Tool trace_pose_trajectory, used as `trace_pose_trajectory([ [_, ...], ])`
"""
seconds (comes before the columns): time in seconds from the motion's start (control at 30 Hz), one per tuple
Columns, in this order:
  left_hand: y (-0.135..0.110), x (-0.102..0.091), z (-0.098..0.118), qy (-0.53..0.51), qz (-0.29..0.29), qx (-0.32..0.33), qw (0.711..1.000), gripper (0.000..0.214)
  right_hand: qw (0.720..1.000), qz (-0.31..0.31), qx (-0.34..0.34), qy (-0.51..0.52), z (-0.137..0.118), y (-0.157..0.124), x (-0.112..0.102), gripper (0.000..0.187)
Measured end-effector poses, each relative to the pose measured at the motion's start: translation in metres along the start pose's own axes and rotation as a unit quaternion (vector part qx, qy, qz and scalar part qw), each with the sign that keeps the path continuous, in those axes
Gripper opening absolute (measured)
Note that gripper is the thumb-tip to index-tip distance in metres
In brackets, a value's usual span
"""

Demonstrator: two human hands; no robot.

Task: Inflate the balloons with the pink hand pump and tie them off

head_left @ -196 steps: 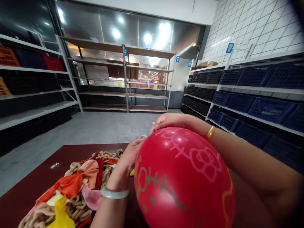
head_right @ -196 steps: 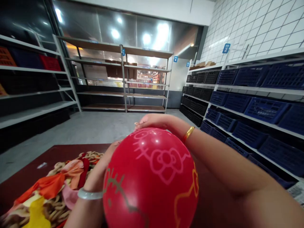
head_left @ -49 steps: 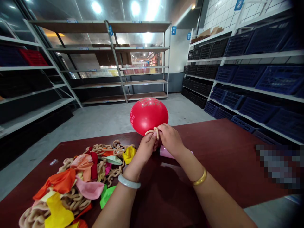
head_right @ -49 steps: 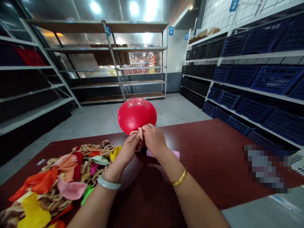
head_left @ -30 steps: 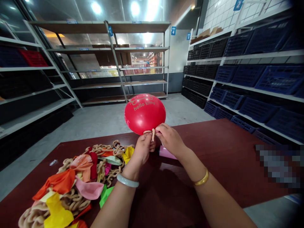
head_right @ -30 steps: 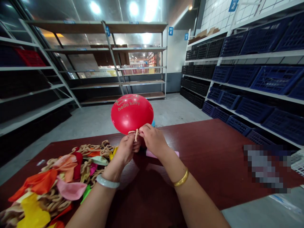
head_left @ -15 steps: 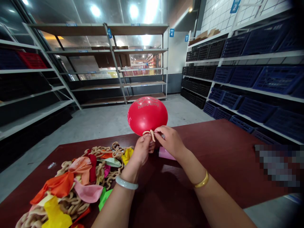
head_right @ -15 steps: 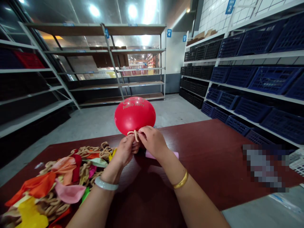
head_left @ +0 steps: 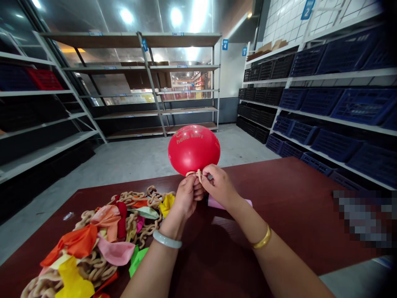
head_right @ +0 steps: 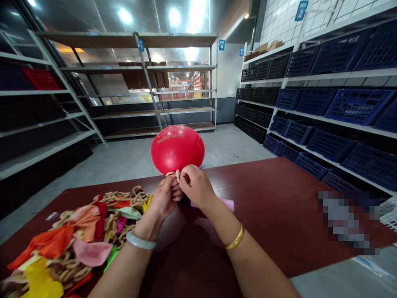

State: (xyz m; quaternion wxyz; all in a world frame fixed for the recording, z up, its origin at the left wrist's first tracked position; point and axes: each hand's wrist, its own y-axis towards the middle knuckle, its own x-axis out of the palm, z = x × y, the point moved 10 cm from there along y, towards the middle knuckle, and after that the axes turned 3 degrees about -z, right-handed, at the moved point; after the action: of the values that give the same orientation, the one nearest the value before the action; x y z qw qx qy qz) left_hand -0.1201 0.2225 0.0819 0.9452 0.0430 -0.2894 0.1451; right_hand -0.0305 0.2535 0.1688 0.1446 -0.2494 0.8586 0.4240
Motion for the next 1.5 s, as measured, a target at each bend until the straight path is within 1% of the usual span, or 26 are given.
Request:
trace_pose_trajectory([
  [0.13,0.002,-0.006,0.003,0.021,0.022,0.022,0.999,0.044,1.000,-0.008,0.010,-0.001,0.001,-0.001,0.001,0.004],
  [0.27,0.003,-0.005,0.003,0.047,0.008,0.026,0.999,0.046,1.000,0.000,0.001,-0.017,0.002,-0.001,0.000,0.008],
  [0.33,0.003,-0.004,0.003,0.067,0.000,0.032,0.997,0.047,1.000,-0.006,0.012,-0.003,0.008,0.000,0.002,0.008],
  [0.43,0.003,-0.006,0.004,0.097,-0.006,0.041,0.994,0.046,0.998,-0.036,0.040,0.037,0.019,0.001,0.006,0.007],
  [0.57,0.004,-0.008,0.004,0.123,-0.015,0.042,0.991,0.047,0.990,-0.088,0.058,0.095,0.029,0.001,0.013,0.019],
  [0.63,0.004,-0.007,0.004,0.132,-0.027,0.042,0.990,0.046,0.985,-0.097,0.066,0.126,0.033,0.001,0.014,0.019],
  [0.73,0.005,-0.006,0.005,0.150,-0.036,0.043,0.987,0.044,0.982,-0.088,0.075,0.146,0.038,0.000,0.014,0.015],
  [0.83,0.006,-0.008,0.005,0.176,-0.028,0.047,0.983,0.042,0.987,-0.075,0.077,0.123,0.040,0.000,0.013,0.011],
  [0.93,0.007,-0.007,0.003,0.194,-0.032,0.046,0.979,0.044,0.991,-0.064,0.074,0.093,0.039,-0.001,0.010,0.007],
  [1.0,0.006,-0.007,0.003,0.173,-0.029,0.048,0.983,0.045,0.992,-0.066,0.066,0.088,0.035,-0.001,0.009,0.009],
  [1.1,0.005,-0.011,0.005,0.101,-0.001,0.059,0.993,0.049,0.992,-0.074,0.036,0.093,0.024,0.000,0.009,0.011],
  [1.17,0.004,-0.010,0.004,0.056,0.003,0.058,0.997,0.050,0.989,-0.073,0.031,0.124,0.019,0.000,0.010,0.012],
  [1.23,0.004,-0.004,0.000,0.029,-0.017,0.048,0.998,0.049,0.977,-0.060,0.068,0.194,0.023,-0.001,0.013,0.013],
  [1.3,0.003,0.002,-0.003,0.029,-0.042,0.037,0.998,0.047,0.953,-0.025,0.130,0.273,0.035,-0.003,0.016,0.016],
  [1.37,0.003,0.007,-0.008,0.046,-0.057,0.022,0.997,0.047,0.932,0.012,0.173,0.317,0.045,-0.007,0.018,0.019],
  [1.4,0.002,0.008,-0.011,0.057,-0.061,0.012,0.996,0.046,0.930,0.023,0.181,0.320,0.048,-0.008,0.019,0.020],
  [1.43,0.002,0.009,-0.013,0.066,-0.061,0.004,0.996,0.046,0.932,0.027,0.183,0.311,0.049,-0.009,0.019,0.021],
  [1.5,0.001,0.007,-0.015,0.080,-0.049,-0.005,0.996,0.047,0.952,0.017,0.167,0.256,0.045,-0.008,0.019,0.020],
])
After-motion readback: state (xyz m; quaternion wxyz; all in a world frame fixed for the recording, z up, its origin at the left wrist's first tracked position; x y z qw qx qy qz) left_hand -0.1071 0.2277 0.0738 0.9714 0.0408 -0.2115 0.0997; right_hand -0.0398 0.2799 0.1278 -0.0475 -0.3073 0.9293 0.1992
